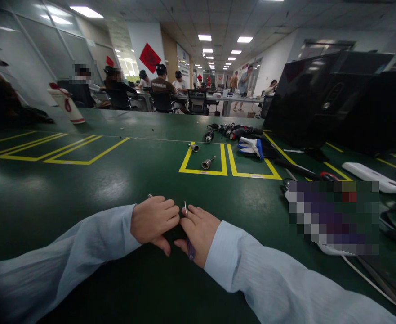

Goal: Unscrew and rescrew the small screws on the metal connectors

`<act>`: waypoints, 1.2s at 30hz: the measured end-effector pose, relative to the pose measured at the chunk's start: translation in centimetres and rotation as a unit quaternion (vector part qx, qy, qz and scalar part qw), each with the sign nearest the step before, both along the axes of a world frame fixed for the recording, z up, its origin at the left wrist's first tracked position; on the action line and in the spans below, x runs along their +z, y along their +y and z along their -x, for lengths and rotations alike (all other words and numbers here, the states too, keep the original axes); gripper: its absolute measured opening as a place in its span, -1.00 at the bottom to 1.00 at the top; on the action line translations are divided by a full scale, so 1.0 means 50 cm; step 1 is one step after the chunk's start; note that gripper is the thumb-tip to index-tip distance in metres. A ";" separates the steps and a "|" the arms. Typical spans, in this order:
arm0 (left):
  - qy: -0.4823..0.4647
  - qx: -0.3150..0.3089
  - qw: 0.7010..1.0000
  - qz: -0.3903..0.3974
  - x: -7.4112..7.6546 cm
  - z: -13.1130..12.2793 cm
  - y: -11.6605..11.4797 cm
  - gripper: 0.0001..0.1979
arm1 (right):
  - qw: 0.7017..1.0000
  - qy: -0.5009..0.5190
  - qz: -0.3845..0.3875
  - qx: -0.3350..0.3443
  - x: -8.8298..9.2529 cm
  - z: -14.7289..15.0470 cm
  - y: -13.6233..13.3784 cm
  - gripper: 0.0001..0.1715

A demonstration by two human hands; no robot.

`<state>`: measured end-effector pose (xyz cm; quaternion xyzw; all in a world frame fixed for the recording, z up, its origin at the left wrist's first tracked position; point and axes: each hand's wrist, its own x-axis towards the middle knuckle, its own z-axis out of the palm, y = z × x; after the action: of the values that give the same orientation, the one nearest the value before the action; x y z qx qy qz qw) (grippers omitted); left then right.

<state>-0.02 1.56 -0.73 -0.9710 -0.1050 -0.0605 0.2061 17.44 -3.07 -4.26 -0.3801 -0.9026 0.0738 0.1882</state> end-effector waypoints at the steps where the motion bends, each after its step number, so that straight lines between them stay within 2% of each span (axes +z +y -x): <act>1: -0.001 -0.004 1.000 0.001 -0.002 0.001 0.001 -0.35 | 1.000 0.000 0.000 0.000 -0.002 0.001 0.001 -0.52; 6: -0.019 0.002 0.999 0.037 -0.009 0.015 0.015 -0.37 | 1.000 0.012 -0.012 -0.004 -0.004 0.001 0.001 -0.56; 8: -0.058 0.047 0.993 0.093 -0.008 0.027 0.023 -0.39 | 0.998 0.059 -0.020 -0.007 0.007 -0.001 -0.002 -0.62; 10: -0.134 0.128 0.967 0.177 -0.003 0.040 0.032 -0.44 | 0.988 0.152 -0.014 -0.005 0.023 -0.005 -0.007 -0.68; 12: -0.218 0.203 0.914 0.274 0.004 0.051 0.039 -0.52 | 0.963 0.267 0.035 -0.011 0.038 -0.009 -0.012 -0.72; 13: -0.247 0.227 0.885 0.322 0.008 0.055 0.041 -0.58 | 0.944 0.318 0.083 -0.023 0.042 -0.011 -0.013 -0.67; 15: -0.275 0.238 0.840 0.402 0.016 0.060 0.041 -0.68 | 0.896 0.392 0.200 -0.060 0.043 -0.013 -0.013 -0.53; 17: -0.282 0.220 0.820 0.448 0.022 0.061 0.037 -0.75 | 0.851 0.422 0.299 -0.093 0.037 -0.011 -0.010 -0.48; 19: -0.287 0.199 0.823 0.448 0.025 0.060 0.028 -0.77 | 0.828 0.429 0.341 -0.116 0.030 -0.008 -0.007 -0.49; 23: -0.288 0.182 0.863 0.373 0.032 0.052 0.009 -0.78 | 0.827 0.423 0.347 -0.129 0.022 -0.001 -0.005 -0.50; 26: -0.273 0.192 0.892 0.305 0.039 0.048 0.000 -0.77 | 0.832 0.413 0.348 -0.125 0.019 0.001 -0.006 -0.50; 29: -0.273 0.196 0.897 0.288 0.043 0.046 -0.007 -0.74 | 0.846 0.395 0.340 -0.116 0.026 0.001 -0.007 -0.51; 33: -0.317 0.188 0.864 0.343 0.030 0.044 -0.012 -0.73 | 0.881 0.320 0.323 -0.129 0.051 0.005 -0.010 -0.48; 34: -0.334 0.192 0.845 0.370 0.024 0.043 -0.011 -0.73 | 0.883 0.309 0.324 -0.139 0.055 0.006 -0.011 -0.48; 36: -0.376 0.206 0.787 0.443 0.010 0.040 -0.007 -0.71 | 0.875 0.319 0.329 -0.156 0.055 0.010 -0.012 -0.48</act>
<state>-2.04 1.22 -0.25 -0.8114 -0.3873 -0.3234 -0.2951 16.97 -3.66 -1.51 -0.5116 -0.6463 0.4537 0.3386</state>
